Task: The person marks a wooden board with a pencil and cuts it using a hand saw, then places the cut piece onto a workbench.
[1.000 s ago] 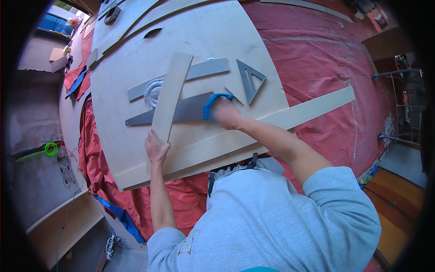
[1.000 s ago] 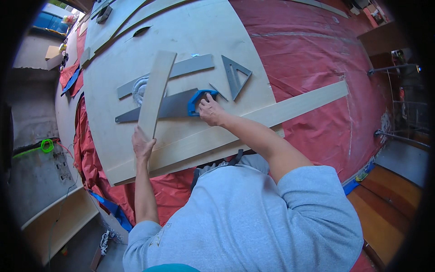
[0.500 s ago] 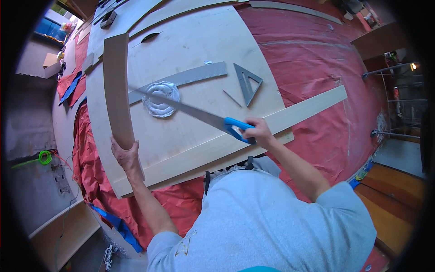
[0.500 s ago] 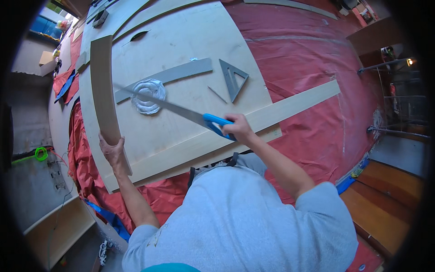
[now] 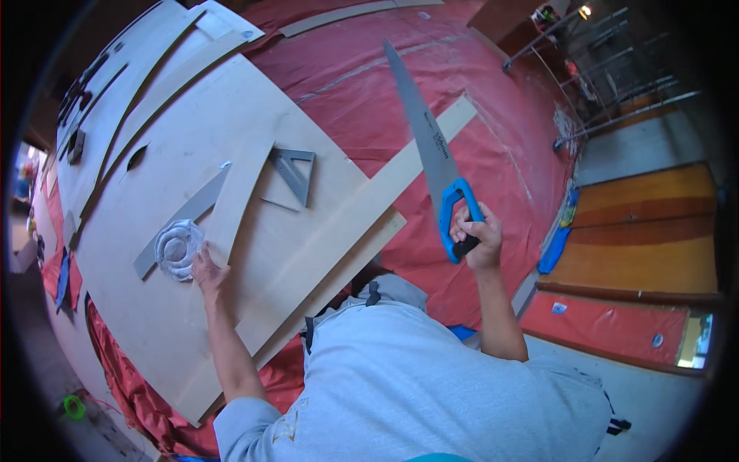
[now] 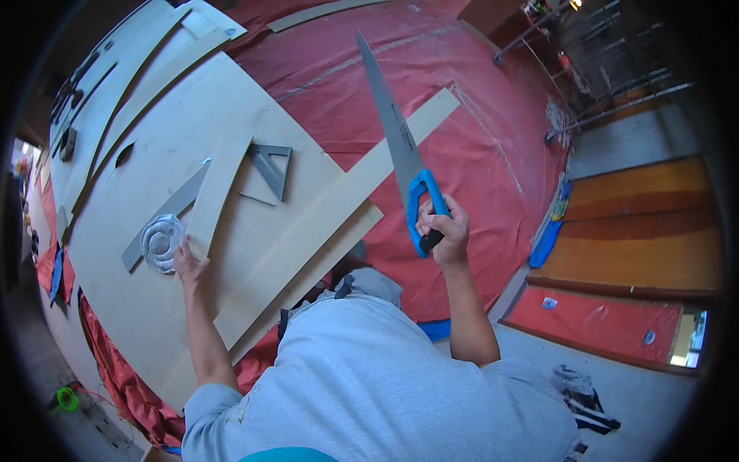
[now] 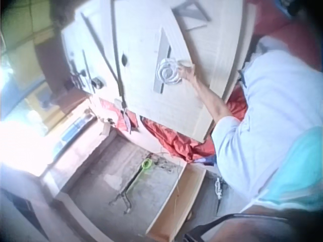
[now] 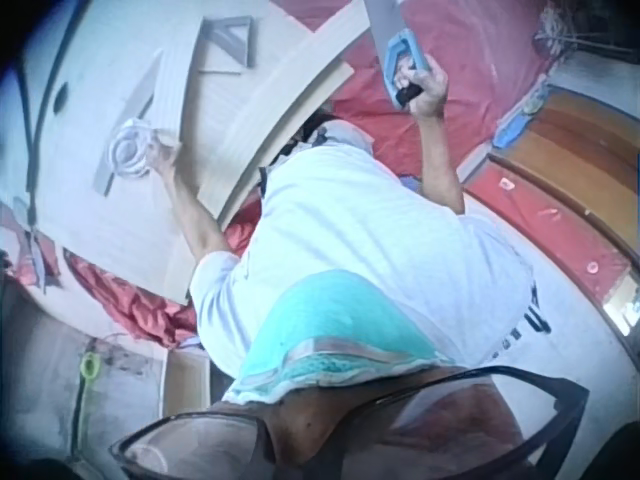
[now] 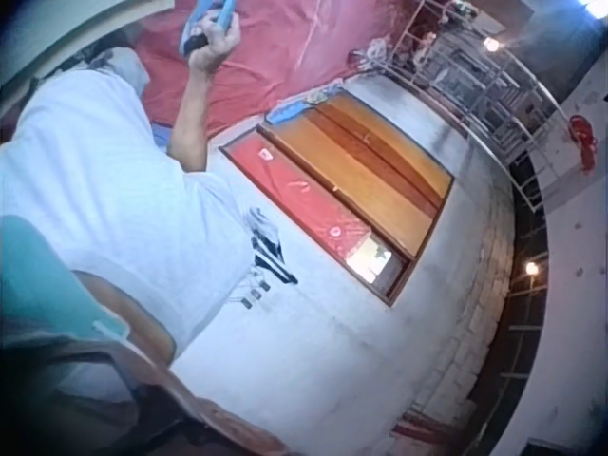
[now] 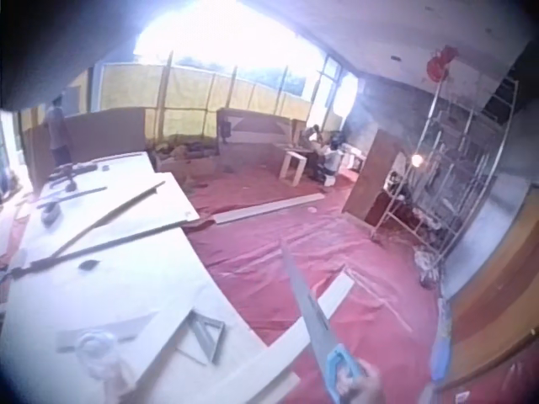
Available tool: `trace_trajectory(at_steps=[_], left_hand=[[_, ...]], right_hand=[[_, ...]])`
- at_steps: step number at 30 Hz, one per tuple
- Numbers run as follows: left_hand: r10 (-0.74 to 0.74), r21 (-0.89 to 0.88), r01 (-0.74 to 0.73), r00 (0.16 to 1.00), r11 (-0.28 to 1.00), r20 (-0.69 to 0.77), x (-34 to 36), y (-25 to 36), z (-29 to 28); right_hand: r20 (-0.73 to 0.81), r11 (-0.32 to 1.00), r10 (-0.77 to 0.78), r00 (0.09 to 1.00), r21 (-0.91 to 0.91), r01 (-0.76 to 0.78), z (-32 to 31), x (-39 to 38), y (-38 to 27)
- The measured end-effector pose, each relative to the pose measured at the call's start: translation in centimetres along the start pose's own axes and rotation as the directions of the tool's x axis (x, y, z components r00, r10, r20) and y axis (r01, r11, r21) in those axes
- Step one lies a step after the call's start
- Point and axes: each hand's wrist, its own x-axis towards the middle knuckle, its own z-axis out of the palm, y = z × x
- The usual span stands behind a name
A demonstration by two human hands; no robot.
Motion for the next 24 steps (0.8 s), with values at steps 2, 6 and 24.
trace_trajectory(at_steps=[2, 6, 24], left_hand=[[-0.023, 0.000, 0.023, 1.000, 1.000, -0.019, 0.6, 0.9, 0.7], [0.191, 0.071, -0.183, 0.972, 0.981, -0.136, 0.1, 6.3, 2.0], [0.545, -0.072, -0.541, 0.827, 0.838, 0.138, -4.8, 47.0, 10.9]], right_hand=[[-0.012, 0.995, -0.093, 0.996, -0.040, 0.093, -2.0, -0.4, -1.2], [0.055, 0.967, -0.225, 0.973, -0.113, 0.230, -3.2, -0.5, -3.6], [0.268, 0.870, 0.002, 0.963, -0.476, 0.130, -18.6, 5.2, 1.1]])
